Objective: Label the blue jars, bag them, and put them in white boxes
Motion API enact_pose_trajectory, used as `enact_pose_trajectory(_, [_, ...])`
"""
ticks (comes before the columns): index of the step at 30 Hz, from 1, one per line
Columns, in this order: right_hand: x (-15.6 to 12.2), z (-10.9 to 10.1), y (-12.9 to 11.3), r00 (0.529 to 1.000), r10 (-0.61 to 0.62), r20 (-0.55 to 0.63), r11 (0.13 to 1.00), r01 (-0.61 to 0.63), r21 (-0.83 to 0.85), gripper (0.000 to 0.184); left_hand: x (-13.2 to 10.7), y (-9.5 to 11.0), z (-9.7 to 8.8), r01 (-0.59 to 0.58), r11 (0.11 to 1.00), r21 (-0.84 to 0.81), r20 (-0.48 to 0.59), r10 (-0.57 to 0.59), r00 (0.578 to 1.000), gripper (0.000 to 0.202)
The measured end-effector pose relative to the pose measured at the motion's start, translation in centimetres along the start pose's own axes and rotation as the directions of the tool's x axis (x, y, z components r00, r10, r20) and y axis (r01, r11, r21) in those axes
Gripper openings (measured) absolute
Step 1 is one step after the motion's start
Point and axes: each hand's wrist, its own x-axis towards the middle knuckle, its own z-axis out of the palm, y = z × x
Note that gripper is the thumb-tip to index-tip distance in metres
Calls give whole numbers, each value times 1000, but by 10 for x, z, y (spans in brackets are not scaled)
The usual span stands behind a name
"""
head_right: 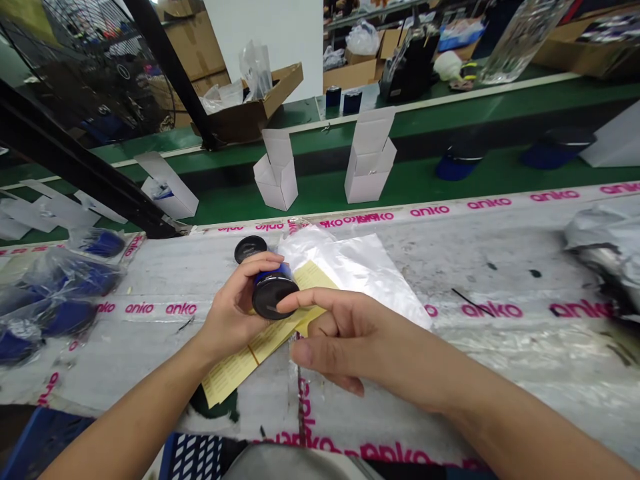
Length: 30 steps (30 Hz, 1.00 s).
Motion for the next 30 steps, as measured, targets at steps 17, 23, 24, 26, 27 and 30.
enact_pose_trajectory(17, [-1,0,4,1000,-12,-10,999,12,-35,59,0,-2,-2,-20,1000,-9,37,20,999,54])
enact_pose_trajectory(23, [-6,7,5,998,-16,-65,995,9,-102,62,-4,-1,-2,1,1000,11,50,-2,999,61])
enact_pose_trajectory(24, [-7,9,5,997,-19,-74,993,11,-117,62,-4,0,-2,2,1000,18,53,-3,999,61])
enact_pose_trajectory(26, [-8,11,6,996,-22,-92,988,8,-152,60,-5,1,-2,13,999,33,57,-15,998,59])
enact_pose_trajectory(27, [-9,12,7,995,-25,-99,985,8,-172,60,-5,3,-3,22,999,42,61,-25,998,59])
enact_pose_trajectory(30, [-8,12,8,992,-30,-122,976,3,-217,59,-5,6,-7,52,994,91,110,-62,992,66])
